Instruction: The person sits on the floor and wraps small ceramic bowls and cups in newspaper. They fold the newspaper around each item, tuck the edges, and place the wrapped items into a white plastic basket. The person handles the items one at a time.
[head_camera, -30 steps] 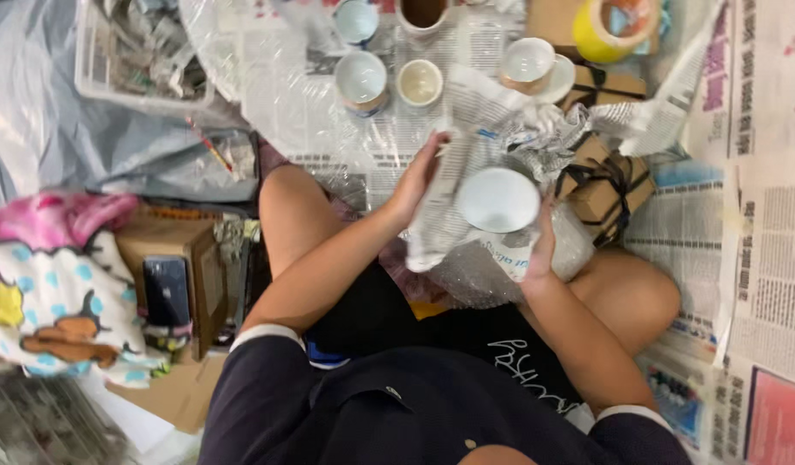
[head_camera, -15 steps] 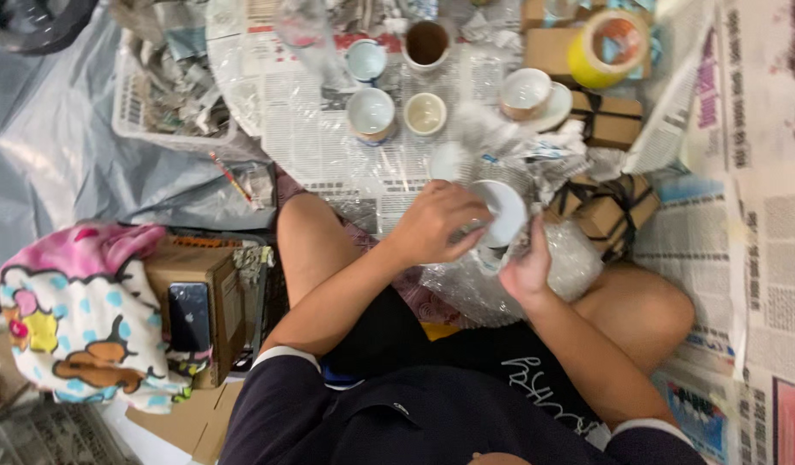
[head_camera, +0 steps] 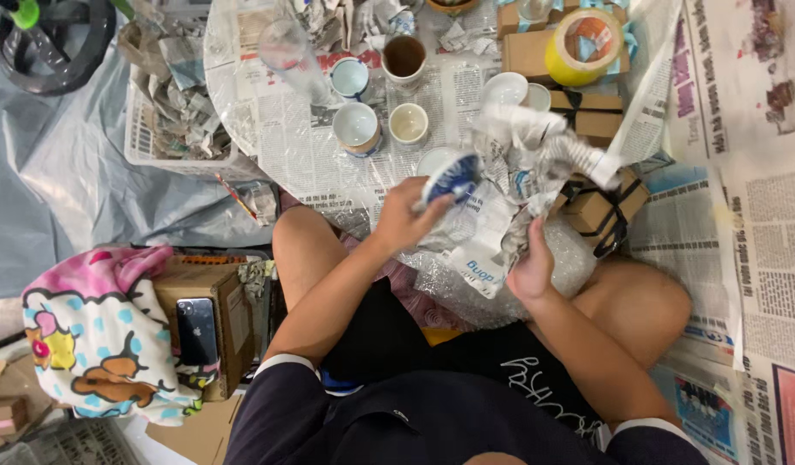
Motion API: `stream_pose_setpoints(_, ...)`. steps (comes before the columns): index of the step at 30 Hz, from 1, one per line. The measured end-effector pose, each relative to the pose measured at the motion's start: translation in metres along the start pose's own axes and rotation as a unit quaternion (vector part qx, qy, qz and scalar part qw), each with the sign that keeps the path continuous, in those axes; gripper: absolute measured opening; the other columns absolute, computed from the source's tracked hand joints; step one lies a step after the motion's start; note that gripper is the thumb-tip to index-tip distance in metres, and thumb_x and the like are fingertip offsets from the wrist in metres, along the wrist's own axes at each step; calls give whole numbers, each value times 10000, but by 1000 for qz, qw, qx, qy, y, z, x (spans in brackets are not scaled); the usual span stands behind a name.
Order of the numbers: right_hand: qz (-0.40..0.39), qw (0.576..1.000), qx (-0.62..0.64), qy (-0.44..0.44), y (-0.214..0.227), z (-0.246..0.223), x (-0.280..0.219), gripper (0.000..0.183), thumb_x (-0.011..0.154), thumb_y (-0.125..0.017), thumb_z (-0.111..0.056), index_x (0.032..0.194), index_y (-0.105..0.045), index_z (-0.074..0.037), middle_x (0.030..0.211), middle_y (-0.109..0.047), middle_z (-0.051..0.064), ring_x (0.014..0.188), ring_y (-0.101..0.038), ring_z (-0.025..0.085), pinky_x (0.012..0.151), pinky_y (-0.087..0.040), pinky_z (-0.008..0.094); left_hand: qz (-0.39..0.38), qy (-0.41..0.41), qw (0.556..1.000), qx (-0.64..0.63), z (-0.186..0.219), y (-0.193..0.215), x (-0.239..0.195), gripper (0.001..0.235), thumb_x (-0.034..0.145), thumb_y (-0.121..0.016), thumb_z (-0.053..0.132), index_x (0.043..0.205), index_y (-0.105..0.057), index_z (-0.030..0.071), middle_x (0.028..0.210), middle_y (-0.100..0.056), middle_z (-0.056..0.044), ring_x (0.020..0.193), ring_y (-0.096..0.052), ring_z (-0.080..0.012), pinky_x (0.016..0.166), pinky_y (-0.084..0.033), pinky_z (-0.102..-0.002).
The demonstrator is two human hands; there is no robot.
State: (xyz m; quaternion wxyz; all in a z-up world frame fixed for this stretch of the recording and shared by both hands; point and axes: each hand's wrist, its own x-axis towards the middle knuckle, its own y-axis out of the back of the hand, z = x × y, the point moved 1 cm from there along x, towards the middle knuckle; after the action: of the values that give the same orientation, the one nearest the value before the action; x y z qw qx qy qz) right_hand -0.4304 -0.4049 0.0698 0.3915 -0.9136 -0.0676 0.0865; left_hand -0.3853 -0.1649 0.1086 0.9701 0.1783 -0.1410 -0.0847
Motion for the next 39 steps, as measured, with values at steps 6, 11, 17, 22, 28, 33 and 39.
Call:
stream_pose_setpoints(6, 50, 995, 34, 75, 16, -23, 12, 551, 1133, -431, -384, 1580, -379, -66, 1576, -472, 43, 1456, -454, 201, 1244, -339, 385, 141, 0, 989, 33, 5, 17, 9, 164, 925, -785, 145, 1059, -766, 52, 934, -773, -123, 803, -713, -199, 737, -549, -309)
stream_pose_setpoints(11, 51, 994, 50, 83, 13, -31, 13, 554, 1129, -422, -397, 1561, -396, -51, 1562, -485, 53, 1437, -469, 204, 1231, -348, 379, 154, -161, 946, 235, 19, 41, 44, 280, 850, -841, 71, 1126, -805, 97, 991, -771, -76, 871, -695, -241, 818, -520, -376)
stream_pose_setpoints(17, 45, 995, 50, 69, 19, -31, 9, 576, 1123, -410, -412, 1553, -406, -28, 1556, -495, 62, 1421, -483, 199, 1223, -345, 369, 187, -142, 926, 295, -18, 71, 116, 247, 780, -795, -2, 993, -807, 122, 1013, -781, -64, 944, -715, -286, 871, -539, -417)
stream_pose_setpoints(22, 41, 996, 26, 81, 31, -31, 11, 582, 1148, -409, -406, 1573, -399, -8, 1586, -463, 82, 1447, -441, 221, 1247, -296, 388, 177, -134, 915, 337, -60, 75, 151, 224, 834, -733, -23, 990, -820, 112, 1062, -784, -70, 1072, -716, -315, 1064, -479, -493)
stream_pose_setpoints(28, -242, 953, 172, 53, 47, -75, 26, 388, 1313, -378, -366, 1375, -568, -34, 901, -718, -25, 673, -633, 14, 571, -519, 173, 121, -104, 895, 417, -95, 56, 156, 417, 850, -632, -79, 1197, -766, 111, 1248, -745, -70, 1244, -639, -342, 1125, -417, -515)
stream_pose_setpoints(33, 87, 974, -109, 179, 62, -130, 22, 546, 1133, -420, -451, 1577, -390, -134, 1102, -510, -52, 967, -431, 99, 824, -335, 278, 69, -84, 891, 440, -93, 45, 143, 521, 855, -612, -76, 1346, -682, 85, 1374, -685, -83, 1299, -586, -338, 1137, -397, -516)
stream_pose_setpoints(39, 57, 972, -79, 212, 63, -140, 24, 702, 1142, -416, -514, 1645, -295, -39, 1670, -389, 90, 1567, -380, 256, 1344, -296, 407, 110, -158, 887, 419, -53, 42, 130, 462, 907, -721, 102, 1357, -644, 30, 1383, -626, -179, 1273, -565, -393, 1092, -340, -546)
